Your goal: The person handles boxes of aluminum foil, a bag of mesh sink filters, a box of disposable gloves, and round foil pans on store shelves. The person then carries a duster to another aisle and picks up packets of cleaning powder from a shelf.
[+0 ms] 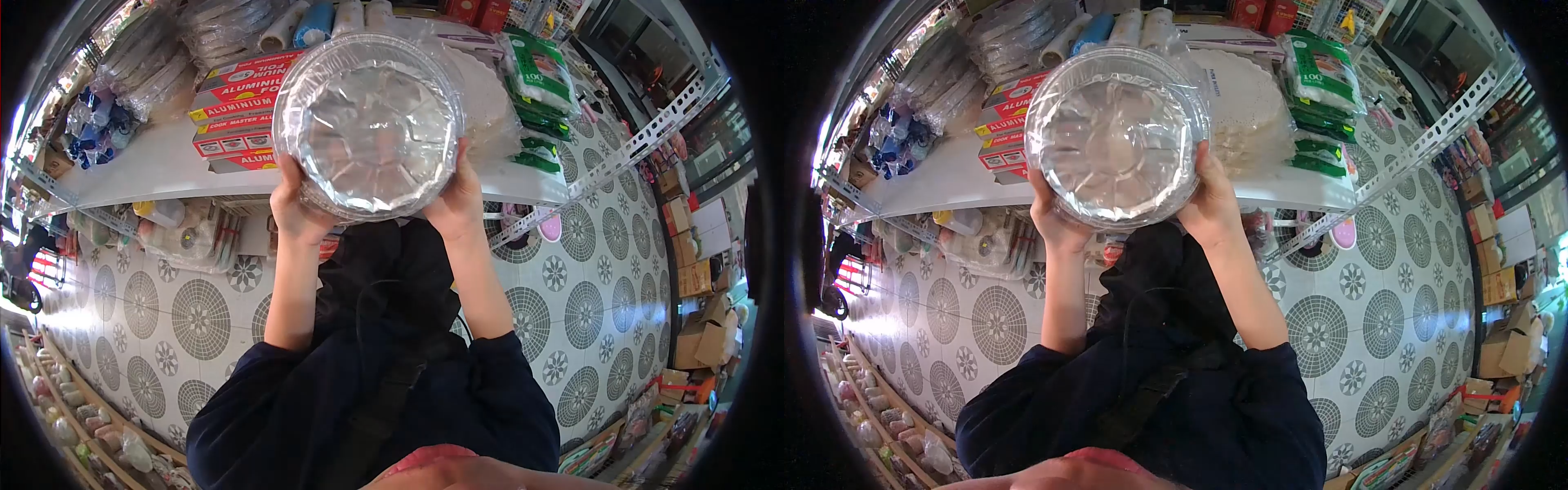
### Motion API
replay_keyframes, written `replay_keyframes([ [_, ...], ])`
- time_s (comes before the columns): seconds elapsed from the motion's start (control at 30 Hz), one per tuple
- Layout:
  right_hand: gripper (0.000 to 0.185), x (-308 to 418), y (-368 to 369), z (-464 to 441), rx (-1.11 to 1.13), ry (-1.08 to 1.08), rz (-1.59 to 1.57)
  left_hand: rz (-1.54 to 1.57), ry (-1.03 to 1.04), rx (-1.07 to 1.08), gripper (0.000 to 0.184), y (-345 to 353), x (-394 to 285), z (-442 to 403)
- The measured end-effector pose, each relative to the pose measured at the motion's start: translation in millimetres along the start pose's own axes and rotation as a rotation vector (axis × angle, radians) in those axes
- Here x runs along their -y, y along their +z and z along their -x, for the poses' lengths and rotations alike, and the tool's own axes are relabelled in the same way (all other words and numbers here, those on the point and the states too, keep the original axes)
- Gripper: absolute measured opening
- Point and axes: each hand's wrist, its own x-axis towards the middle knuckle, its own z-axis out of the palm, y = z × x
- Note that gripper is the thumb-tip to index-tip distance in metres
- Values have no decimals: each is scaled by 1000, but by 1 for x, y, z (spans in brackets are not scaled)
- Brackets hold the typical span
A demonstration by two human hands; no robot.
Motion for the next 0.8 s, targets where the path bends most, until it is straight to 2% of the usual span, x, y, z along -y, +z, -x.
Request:
replay_keyframes([
  [0.13, 42, 4, 6, 7, 107, -50, 57, 54, 9, 135, 70, -12, 0, 5],
  [0.17, 40, 5, 10, 8, 115, -45, 59, -224, 31, 101, 74, -15, -5, 6],
  [0.27, 39, 7, 0, 10, 165, -28, 45, -97, 4, 196, 77, -8, -2, 4],
  [0.4, 41, 10, 6, 12, 51, -74, 74, -127, -28, 66, 75, -15, -4, 8],
  [0.53, 42, 18, -2, 8, -26, -59, 128, -266, 18, 128, 69, 0, -4, 5],
  [0.57, 41, 18, -4, 8, -14, -60, 132, -107, -9, 191, 66, 7, -4, 0],
  [0.6, 41, 18, -2, 7, -3, -60, 136, -311, 24, 40, 66, 14, -4, 0],
  [0.63, 41, 17, 2, 11, -77, -149, 447, -512, 58, -111, 66, 19, -4, 4],
  [0.67, 41, 16, 7, 12, -194, -189, 524, -713, 94, -264, 66, 25, -4, 8],
  [0.7, 41, 14, 12, 11, -312, -227, 599, -744, 115, -187, 57, 30, -6, 12],
  [0.73, 41, 13, 17, 13, -431, -265, 673, -900, 114, -102, 48, 35, -9, 16],
  [0.77, 47, 13, 23, 19, -432, -233, 687, -1053, 111, -14, 39, 40, -12, 20],
  [0.8, 47, 9, 21, 26, -393, -258, 643, -1292, 127, 160, 32, 54, -10, 15],
])
